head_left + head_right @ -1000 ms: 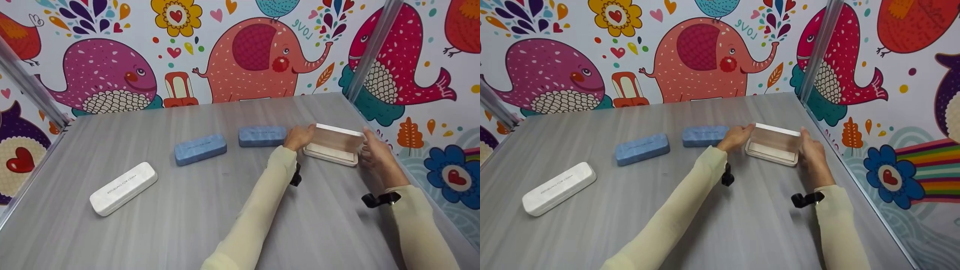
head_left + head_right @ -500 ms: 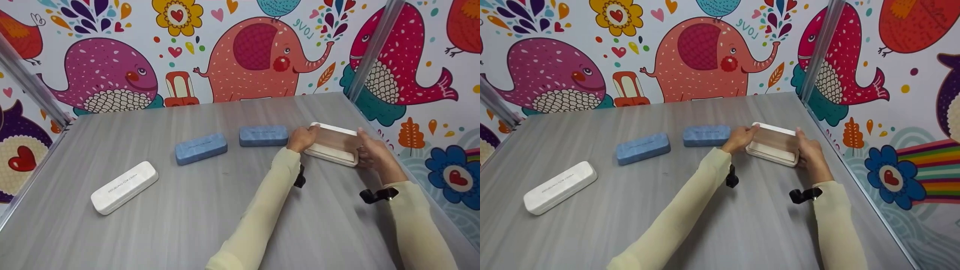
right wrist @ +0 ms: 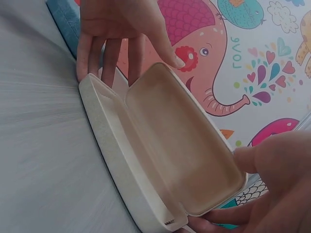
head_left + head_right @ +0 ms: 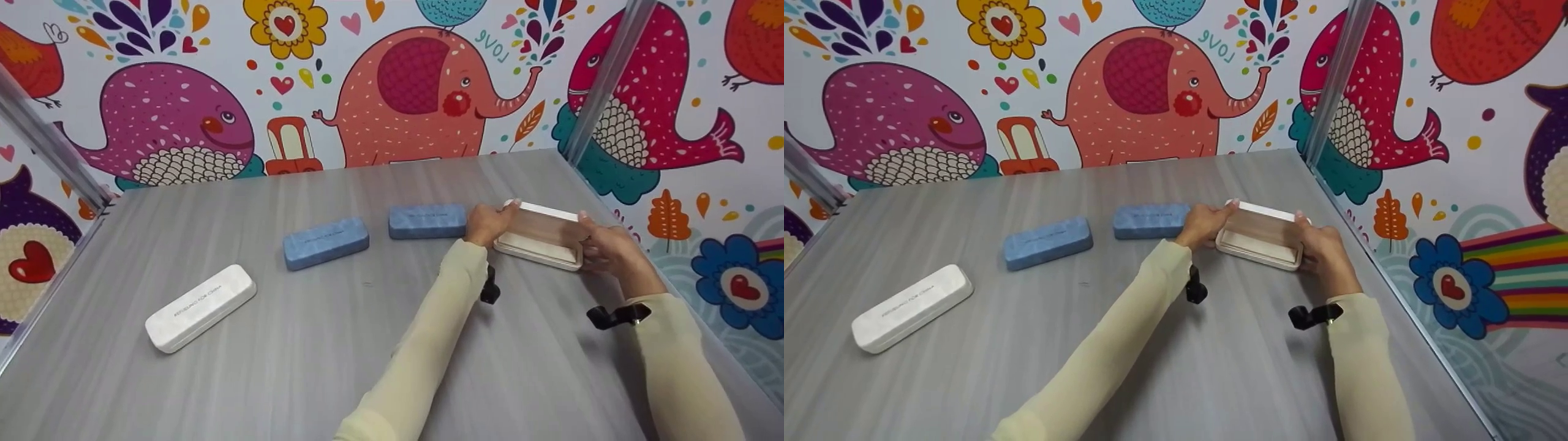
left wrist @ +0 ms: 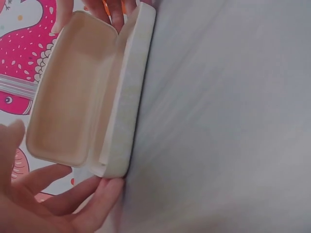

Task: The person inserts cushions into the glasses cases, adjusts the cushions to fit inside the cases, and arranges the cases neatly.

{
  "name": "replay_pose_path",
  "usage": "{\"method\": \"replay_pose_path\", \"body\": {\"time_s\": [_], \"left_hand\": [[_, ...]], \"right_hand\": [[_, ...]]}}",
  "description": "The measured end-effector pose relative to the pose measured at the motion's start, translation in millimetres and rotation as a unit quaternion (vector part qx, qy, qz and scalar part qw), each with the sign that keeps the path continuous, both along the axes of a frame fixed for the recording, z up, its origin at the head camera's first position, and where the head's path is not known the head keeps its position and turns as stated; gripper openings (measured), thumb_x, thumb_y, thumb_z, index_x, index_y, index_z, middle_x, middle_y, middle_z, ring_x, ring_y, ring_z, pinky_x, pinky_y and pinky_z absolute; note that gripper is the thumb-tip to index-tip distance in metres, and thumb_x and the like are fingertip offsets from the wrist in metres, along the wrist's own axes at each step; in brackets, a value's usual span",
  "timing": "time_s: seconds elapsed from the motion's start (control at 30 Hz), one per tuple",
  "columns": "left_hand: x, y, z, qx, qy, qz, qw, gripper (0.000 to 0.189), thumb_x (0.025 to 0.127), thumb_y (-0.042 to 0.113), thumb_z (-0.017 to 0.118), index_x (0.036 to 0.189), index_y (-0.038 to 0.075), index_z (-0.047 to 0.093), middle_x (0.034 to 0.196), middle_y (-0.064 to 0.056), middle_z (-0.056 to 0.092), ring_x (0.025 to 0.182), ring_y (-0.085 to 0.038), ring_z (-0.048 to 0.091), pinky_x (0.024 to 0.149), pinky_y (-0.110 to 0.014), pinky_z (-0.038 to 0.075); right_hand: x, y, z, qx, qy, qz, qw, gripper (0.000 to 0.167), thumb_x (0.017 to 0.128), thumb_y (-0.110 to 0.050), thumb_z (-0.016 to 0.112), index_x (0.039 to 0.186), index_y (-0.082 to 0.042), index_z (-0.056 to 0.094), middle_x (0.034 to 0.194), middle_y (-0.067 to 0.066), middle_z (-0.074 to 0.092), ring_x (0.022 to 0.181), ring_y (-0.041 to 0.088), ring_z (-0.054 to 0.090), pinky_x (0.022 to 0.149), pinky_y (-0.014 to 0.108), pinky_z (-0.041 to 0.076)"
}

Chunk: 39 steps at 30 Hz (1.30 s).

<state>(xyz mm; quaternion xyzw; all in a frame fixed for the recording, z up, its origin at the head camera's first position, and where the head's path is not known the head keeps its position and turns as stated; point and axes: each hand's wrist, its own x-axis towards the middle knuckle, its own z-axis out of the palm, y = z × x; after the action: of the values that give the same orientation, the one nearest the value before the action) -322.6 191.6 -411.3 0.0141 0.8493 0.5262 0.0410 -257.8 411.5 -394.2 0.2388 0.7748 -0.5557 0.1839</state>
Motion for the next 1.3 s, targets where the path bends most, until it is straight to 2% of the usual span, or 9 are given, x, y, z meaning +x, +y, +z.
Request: {"method": "replay_pose_path", "body": {"time_s": [0.13, 0.3, 0.43, 0.6, 0.7, 0.8, 1.0, 1.17, 1.3], "left_hand": [[-0.3, -1.5, 2.7, 0.0, -0.009, 0.001, 1.0, 0.044, 0.093, 0.044, 0.068, 0.092, 0.001, 0.078, 0.099, -0.011, 0.075, 0.079, -0.014, 0.058, 0.077, -0.029, 0.056], [-1.6, -4.0, 5.8, 0.03, -0.058, -0.029, 0.9975, 0.043, 0.095, 0.04, 0.066, 0.101, -0.002, 0.071, 0.084, -0.006, 0.061, 0.074, -0.017, 0.056, 0.074, -0.042, 0.062], [-3.5, -3.6, 5.8, 0.032, -0.077, -0.032, 0.996, 0.044, 0.094, 0.039, 0.068, 0.107, -0.003, 0.07, 0.088, -0.006, 0.064, 0.075, -0.018, 0.061, 0.073, -0.046, 0.063], [-2.6, -3.9, 4.0, 0.048, -0.075, -0.021, 0.9958, 0.035, 0.093, 0.035, 0.071, 0.094, -0.001, 0.071, 0.082, -0.004, 0.061, 0.072, -0.016, 0.058, 0.073, -0.045, 0.063], [-0.7, -4.4, 3.8, 0.052, -0.066, -0.019, 0.9963, 0.034, 0.093, 0.032, 0.072, 0.076, 0.005, 0.063, 0.072, 0.0, 0.049, 0.068, -0.014, 0.052, 0.068, -0.039, 0.06], [1.0, -3.8, 3.9, 0.049, -0.064, -0.018, 0.9966, 0.037, 0.093, 0.032, 0.073, 0.069, 0.01, 0.056, 0.068, 0.002, 0.045, 0.066, -0.014, 0.05, 0.064, -0.035, 0.056], [2.0, -3.1, 2.4, 0.049, -0.075, -0.019, 0.9958, 0.036, 0.093, 0.031, 0.072, 0.068, 0.012, 0.056, 0.065, 0.004, 0.045, 0.062, -0.012, 0.049, 0.071, -0.039, 0.06], [2.1, -5.2, -1.5, 0.045, -0.066, -0.031, 0.9963, 0.038, 0.093, 0.029, 0.072, 0.064, 0.012, 0.056, 0.059, 0.004, 0.043, 0.054, -0.011, 0.045, 0.053, -0.026, 0.045], [4.5, -7.4, -2.4, 0.056, -0.06, -0.024, 0.9964, 0.022, 0.092, 0.027, 0.074, 0.087, 0.006, 0.076, 0.069, 0.0, 0.058, 0.061, -0.011, 0.051, 0.054, -0.022, 0.041]], "right_hand": [[-0.1, -1, 1.8, 0.004, -0.003, 0.01, 0.9999, 0.098, 0.099, -0.067, 0.027, 0.157, 0.006, -0.003, 0.165, 0.029, 0.007, 0.15, 0.044, 0.021, 0.12, 0.051, 0.032], [2.0, -2, 3.2, 0.013, -0.003, 0.019, 0.9997, 0.093, 0.102, -0.062, 0.026, 0.156, 0.008, -0.003, 0.164, 0.031, 0.008, 0.149, 0.045, 0.022, 0.121, 0.052, 0.03], [3.9, -2, 0.9, 0.01, 0.009, 0.024, 0.9996, 0.089, 0.103, -0.058, 0.025, 0.156, 0.009, -0.001, 0.164, 0.031, 0.01, 0.149, 0.044, 0.025, 0.121, 0.05, 0.03], [5.5, 0, -0.2, -0.001, 0.012, 0.036, 0.9993, 0.089, 0.104, -0.058, 0.023, 0.155, 0.008, -0.009, 0.164, 0.032, 0.005, 0.151, 0.045, 0.021, 0.122, 0.05, 0.027], [6.6, 2, 0.1, -0.011, 0.012, 0.041, 0.999, 0.089, 0.104, -0.057, 0.025, 0.155, 0.007, -0.01, 0.164, 0.031, 0.003, 0.152, 0.044, 0.019, 0.123, 0.05, 0.024], [8.3, 2, -0.1, -0.016, 0.017, 0.047, 0.9986, 0.088, 0.105, -0.056, 0.025, 0.155, 0.007, -0.01, 0.164, 0.03, 0.001, 0.152, 0.044, 0.016, 0.123, 0.051, 0.023], [12.2, 1, -3.6, -0.016, 0.036, 0.052, 0.9979, 0.089, 0.104, -0.056, 0.026, 0.155, 0.01, -0.007, 0.164, 0.032, 0.006, 0.151, 0.044, 0.02, 0.122, 0.05, 0.024], [16.0, 2, -7.8, -0.011, 0.052, 0.054, 0.9971, 0.089, 0.104, -0.055, 0.026, 0.154, 0.013, -0.004, 0.162, 0.034, 0.012, 0.147, 0.043, 0.025, 0.122, 0.05, 0.026], [18.2, 0, -11.2, 0.011, 0.061, 0.047, 0.9969, 0.09, 0.104, -0.057, 0.027, 0.154, 0.013, 0.0, 0.16, 0.034, 0.016, 0.144, 0.044, 0.028, 0.123, 0.051, 0.026]]}}
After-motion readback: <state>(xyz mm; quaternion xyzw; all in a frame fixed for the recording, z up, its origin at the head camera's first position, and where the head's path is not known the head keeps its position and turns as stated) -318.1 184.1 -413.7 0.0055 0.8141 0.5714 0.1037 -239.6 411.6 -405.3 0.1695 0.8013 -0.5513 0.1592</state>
